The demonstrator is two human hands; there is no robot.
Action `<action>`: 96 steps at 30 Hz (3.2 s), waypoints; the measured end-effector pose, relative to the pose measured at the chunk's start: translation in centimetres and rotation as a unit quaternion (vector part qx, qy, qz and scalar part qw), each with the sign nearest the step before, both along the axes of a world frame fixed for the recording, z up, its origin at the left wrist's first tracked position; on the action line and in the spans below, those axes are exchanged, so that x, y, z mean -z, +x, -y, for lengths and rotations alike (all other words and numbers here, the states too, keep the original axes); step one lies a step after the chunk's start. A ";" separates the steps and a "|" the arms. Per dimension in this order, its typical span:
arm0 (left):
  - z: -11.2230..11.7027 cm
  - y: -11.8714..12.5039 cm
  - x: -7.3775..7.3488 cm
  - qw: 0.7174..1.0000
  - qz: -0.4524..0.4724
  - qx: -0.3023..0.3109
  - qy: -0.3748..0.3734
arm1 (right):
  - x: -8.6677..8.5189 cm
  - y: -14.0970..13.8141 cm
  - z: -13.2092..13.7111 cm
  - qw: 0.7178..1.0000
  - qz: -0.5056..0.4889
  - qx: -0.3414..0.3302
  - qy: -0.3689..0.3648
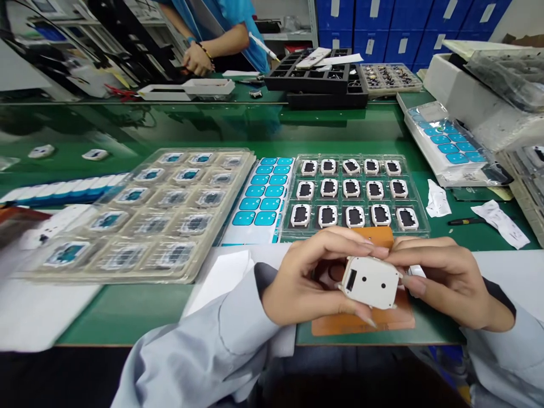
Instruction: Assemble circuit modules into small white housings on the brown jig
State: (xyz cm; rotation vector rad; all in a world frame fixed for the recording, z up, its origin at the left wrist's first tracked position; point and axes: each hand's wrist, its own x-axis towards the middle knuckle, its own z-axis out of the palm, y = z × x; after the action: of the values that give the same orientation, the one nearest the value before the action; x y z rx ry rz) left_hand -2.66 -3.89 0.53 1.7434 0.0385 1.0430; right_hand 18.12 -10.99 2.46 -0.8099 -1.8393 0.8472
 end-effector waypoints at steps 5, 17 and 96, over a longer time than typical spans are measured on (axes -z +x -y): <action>-0.2 -0.1 0.2 1.000 -0.007 -0.014 0.005 | 0.0 0.0 0.0 1.000 0.001 0.003 -0.006; -0.3 0.0 -0.9 0.986 -0.025 -0.057 0.155 | 0.2 -0.2 0.1 0.999 -0.032 0.003 0.003; 0.0 -0.2 -0.9 0.971 -0.047 -0.050 0.228 | 0.5 -0.8 0.3 0.998 0.010 0.012 0.067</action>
State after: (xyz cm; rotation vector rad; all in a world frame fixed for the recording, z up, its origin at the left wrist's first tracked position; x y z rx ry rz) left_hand -2.86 -3.86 1.44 2.2264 -0.0578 1.1007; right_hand 17.29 -11.29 1.93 -0.7564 -1.8785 0.6954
